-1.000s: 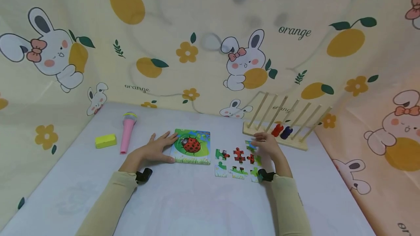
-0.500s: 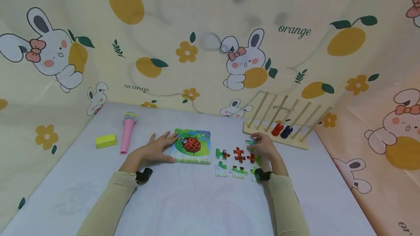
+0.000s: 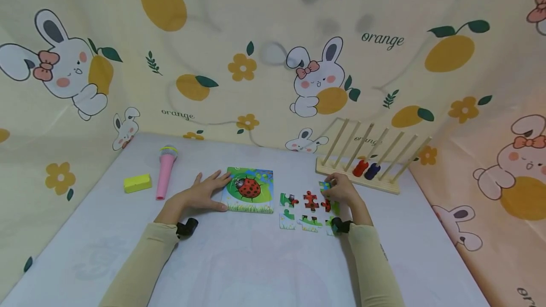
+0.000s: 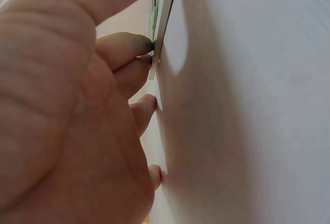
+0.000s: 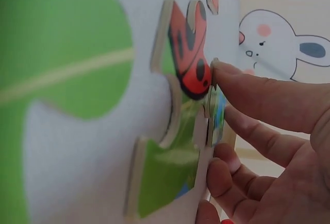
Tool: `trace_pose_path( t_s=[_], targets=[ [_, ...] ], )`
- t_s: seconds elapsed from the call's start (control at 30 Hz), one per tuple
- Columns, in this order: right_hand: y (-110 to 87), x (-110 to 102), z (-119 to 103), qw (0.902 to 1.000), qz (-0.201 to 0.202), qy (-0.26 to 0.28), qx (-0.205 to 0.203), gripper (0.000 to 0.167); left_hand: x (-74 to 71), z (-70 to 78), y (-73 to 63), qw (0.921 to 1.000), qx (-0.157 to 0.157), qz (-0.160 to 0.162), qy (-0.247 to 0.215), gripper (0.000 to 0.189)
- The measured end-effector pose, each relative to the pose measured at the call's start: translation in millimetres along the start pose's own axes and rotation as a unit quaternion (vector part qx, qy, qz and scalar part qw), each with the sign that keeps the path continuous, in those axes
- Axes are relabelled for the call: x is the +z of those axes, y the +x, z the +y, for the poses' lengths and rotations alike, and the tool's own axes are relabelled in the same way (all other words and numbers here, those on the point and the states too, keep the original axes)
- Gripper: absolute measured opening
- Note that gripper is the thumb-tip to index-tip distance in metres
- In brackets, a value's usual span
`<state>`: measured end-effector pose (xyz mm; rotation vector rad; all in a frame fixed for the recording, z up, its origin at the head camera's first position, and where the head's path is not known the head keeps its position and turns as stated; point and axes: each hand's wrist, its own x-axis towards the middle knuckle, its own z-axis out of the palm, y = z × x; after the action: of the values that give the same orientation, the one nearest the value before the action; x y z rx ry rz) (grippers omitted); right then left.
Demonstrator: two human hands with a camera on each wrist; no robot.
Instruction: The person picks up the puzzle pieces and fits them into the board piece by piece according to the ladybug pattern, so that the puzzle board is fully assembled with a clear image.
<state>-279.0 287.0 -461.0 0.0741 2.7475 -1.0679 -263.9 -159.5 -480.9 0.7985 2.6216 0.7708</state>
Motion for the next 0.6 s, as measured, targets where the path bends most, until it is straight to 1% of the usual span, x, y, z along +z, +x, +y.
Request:
trace_pose_path(
  t_s=[0.17,0.27,0.37,0.47,0.6],
  targets=[
    [1.8,0.3,0.4,0.9997,-0.002,-0.025,0.002,0.039,0.2,-0.5,-0.2,1.0,-0.003,-0.002,-0.002,0.096],
    [2.3,0.3,-0.5,0.9986,0.002,-0.052,-0.012,0.037,0.1,-0.4,0.1,1.0,-0.004,-0.002,0.001,0.096],
    [2.8,0.9,-1.2,0.997,0.014,-0.073,-0.024,0.034,-0.1,-0.6,0.1,1.0,-0.004,-0.002,0.003,0.096],
    [2.9,1.0,-0.7,0.9953,0.026,-0.087,-0.036,0.034,-0.1,-0.7,-0.4,1.0,-0.004,-0.002,0.003,0.096],
    [3.8,1.0,0.8,0.9936,0.033,-0.1,-0.04,0.034,-0.5,-1.1,-0.9,1.0,-0.002,0.0,0.001,0.096]
  ],
)
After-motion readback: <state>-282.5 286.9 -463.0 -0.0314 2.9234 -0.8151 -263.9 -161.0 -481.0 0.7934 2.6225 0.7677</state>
